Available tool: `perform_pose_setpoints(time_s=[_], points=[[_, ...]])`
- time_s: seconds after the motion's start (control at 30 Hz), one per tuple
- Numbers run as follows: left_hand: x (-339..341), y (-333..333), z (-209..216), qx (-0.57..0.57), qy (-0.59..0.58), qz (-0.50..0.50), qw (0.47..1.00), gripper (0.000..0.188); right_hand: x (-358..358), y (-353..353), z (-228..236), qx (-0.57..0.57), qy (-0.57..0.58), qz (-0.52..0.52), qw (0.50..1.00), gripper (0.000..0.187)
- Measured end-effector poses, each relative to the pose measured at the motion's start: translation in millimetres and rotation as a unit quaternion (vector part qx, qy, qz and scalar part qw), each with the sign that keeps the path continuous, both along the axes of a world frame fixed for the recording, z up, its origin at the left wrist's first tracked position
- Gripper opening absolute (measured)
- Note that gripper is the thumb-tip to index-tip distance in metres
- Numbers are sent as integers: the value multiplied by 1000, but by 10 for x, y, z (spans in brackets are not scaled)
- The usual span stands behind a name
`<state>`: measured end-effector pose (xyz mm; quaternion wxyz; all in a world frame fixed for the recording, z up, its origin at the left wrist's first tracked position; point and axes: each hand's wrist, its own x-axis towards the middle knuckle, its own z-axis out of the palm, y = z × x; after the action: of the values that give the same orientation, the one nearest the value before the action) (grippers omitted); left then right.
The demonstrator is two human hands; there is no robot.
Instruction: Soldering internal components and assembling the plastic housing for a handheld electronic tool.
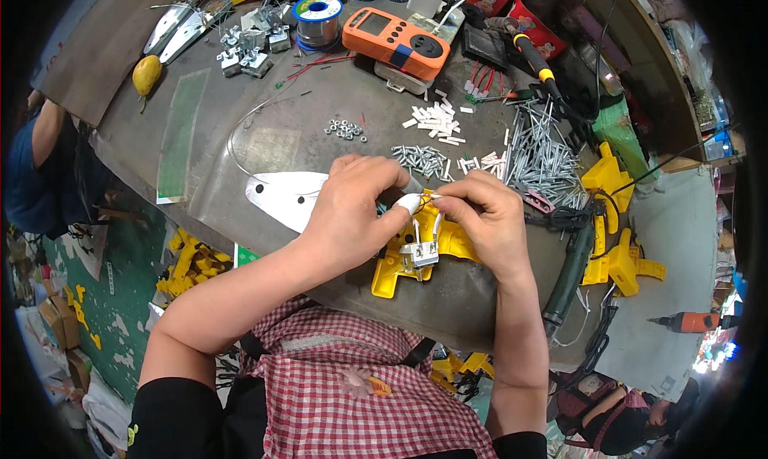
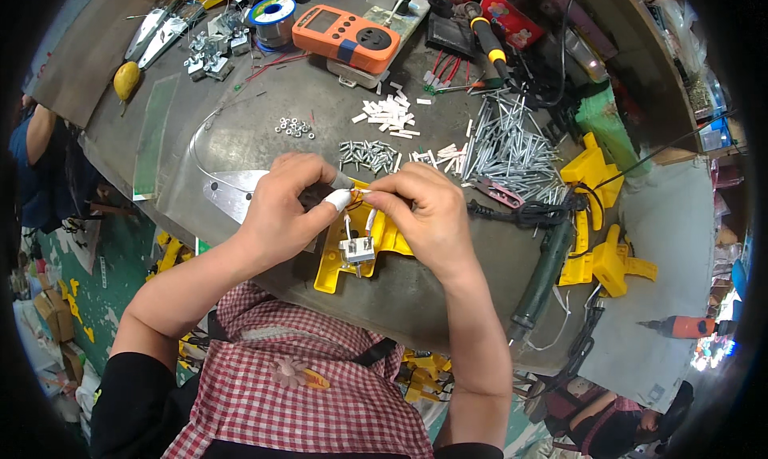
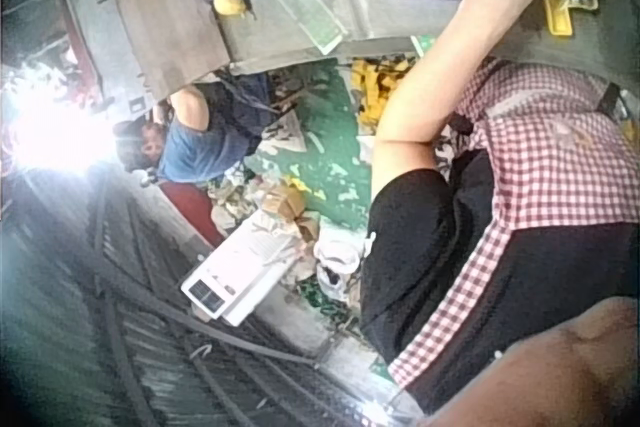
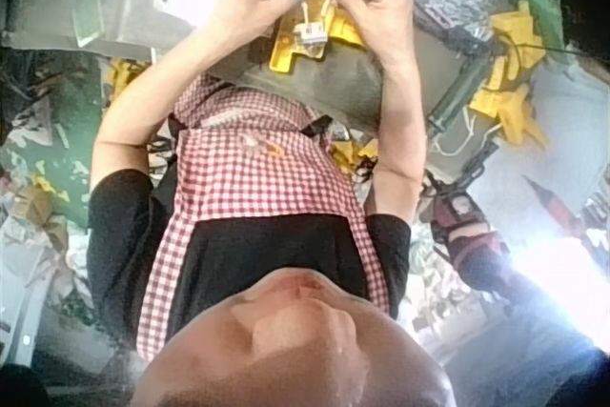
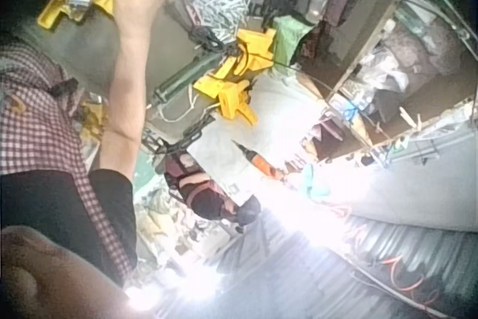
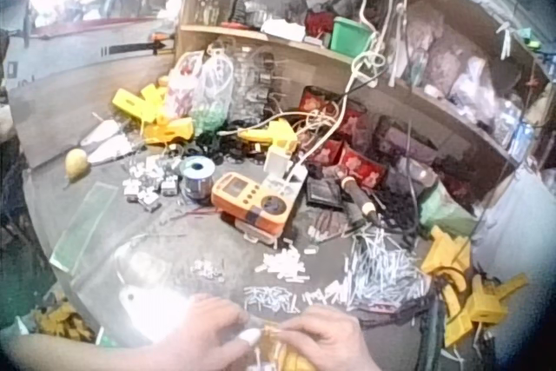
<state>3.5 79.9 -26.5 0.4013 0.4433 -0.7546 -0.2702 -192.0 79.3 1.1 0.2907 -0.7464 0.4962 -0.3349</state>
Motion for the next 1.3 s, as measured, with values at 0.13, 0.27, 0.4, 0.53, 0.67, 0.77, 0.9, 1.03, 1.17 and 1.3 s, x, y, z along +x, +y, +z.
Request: perform_pose_setpoints(time_s=[0.13, 0.27, 0.4, 0.53, 0.67, 0.77, 0.9, 1.03, 1.17, 1.3], points=[[7, 13, -25, -43, 3, -3, 999, 20, 49, 8, -15, -19, 14, 0, 1000, 11], [4, 15, 7, 0, 11, 23, 1000, 20, 23, 7, 28, -19, 23, 4, 1000, 10], [-7, 20, 7, 36, 20, 16, 999, 20, 28, 21, 20, -61, 52, 19, 997, 10], [-20, 17, -22, 12, 29, -5, 999, 20, 78, 51, -66, -111, 60, -9, 992, 10], [-51, 28, -60, -50, 38, 10, 998, 22, 54, 54, -25, -74, 32, -32, 996, 9], [-1, 19, -54, -89, -1, -10, 996, 29, 47, 50, 12, -30, 24, -42, 998, 9], [-41, 0, -40, -158, -42, -14, 986, 31, 28, 36, -90, -29, -20, -18, 999, 10], [73, -54, -13, -135, -65, -37, 988, 25, 92, 46, -88, -10, -22, -25, 999, 11], [203, -165, 90, 22, -1, -92, 996, 19, 16, 78, 5, -114, 72, 3, 991, 18], [235, -14, 137, 31, 26, -187, 982, 42, -38, 357, -48, -116, 45, -57, 991, 23]])
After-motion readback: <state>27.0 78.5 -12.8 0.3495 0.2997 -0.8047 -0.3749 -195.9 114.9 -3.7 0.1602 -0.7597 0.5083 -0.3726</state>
